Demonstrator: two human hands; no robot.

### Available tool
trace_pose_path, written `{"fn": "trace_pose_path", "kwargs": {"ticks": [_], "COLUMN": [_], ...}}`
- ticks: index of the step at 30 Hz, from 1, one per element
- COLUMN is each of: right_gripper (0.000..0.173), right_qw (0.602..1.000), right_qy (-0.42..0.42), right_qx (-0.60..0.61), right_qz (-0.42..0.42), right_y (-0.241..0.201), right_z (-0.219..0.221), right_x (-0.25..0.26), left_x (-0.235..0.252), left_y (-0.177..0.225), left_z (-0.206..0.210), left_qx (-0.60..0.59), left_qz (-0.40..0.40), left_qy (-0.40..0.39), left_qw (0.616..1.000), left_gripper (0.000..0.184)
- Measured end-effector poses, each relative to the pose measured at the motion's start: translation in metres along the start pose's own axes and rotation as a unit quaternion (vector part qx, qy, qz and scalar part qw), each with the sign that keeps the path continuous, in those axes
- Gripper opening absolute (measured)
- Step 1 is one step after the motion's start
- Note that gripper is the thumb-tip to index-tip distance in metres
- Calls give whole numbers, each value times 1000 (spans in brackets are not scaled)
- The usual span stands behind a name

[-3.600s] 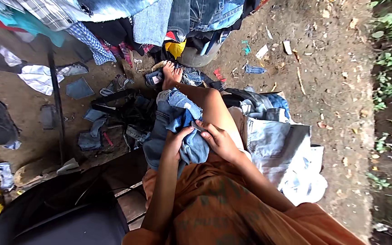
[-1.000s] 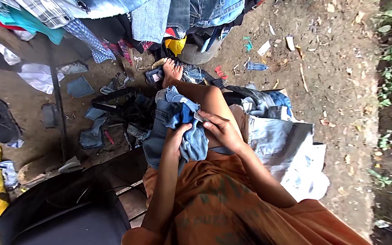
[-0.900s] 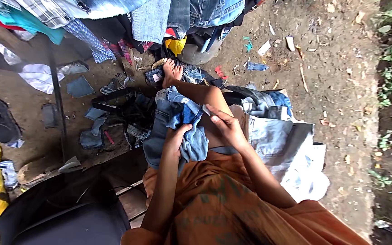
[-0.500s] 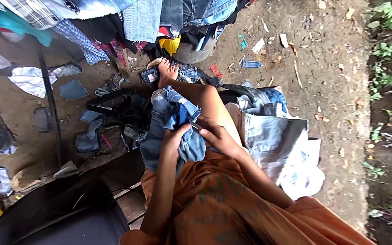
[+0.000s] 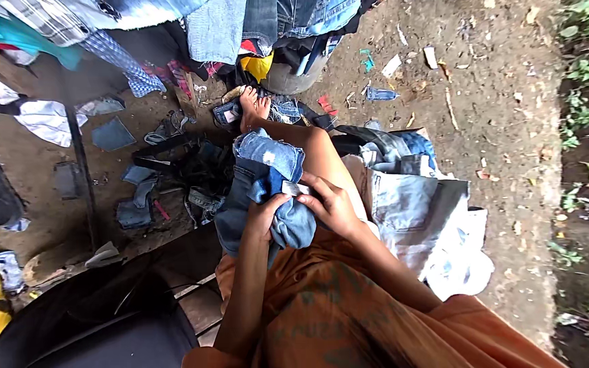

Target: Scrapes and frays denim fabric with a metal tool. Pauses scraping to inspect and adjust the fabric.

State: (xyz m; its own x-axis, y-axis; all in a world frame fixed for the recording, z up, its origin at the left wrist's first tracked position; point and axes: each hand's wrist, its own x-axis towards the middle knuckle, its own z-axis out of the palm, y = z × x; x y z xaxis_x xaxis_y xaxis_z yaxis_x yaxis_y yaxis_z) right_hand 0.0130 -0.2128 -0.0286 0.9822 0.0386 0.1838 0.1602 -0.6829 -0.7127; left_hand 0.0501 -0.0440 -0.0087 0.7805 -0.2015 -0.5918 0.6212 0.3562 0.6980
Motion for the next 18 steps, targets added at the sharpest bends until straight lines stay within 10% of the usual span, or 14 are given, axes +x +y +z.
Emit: {"fn": "trace_pose_path", "kwargs": {"ticks": [5, 9, 14, 16, 18], "right_gripper": [19, 13, 40, 45, 30], "right_qw": [971, 762, 535, 592, 782], "right_qy": [-21, -176, -236, -197, -114], "right_qx": [228, 535, 706, 669, 497], "right_qz": [73, 318, 399, 404, 358], "right_y": [-5, -9, 9, 5, -8], "right_z": [4, -16, -17, -19, -22], "right_x": [17, 37, 34, 32, 26], "left_x": [4, 3, 5, 6, 6], "left_y": [-1, 2, 3, 4, 4], "left_z": [2, 1, -1, -1, -2], "left_qx": [26, 12, 6, 7, 9], "left_qz": [-17, -25, -39, -40, -34], "left_qy": [13, 26, 13, 14, 13], "left_qw": [999, 999, 999, 999, 999], "left_gripper": [29, 26, 24, 23, 24]}}
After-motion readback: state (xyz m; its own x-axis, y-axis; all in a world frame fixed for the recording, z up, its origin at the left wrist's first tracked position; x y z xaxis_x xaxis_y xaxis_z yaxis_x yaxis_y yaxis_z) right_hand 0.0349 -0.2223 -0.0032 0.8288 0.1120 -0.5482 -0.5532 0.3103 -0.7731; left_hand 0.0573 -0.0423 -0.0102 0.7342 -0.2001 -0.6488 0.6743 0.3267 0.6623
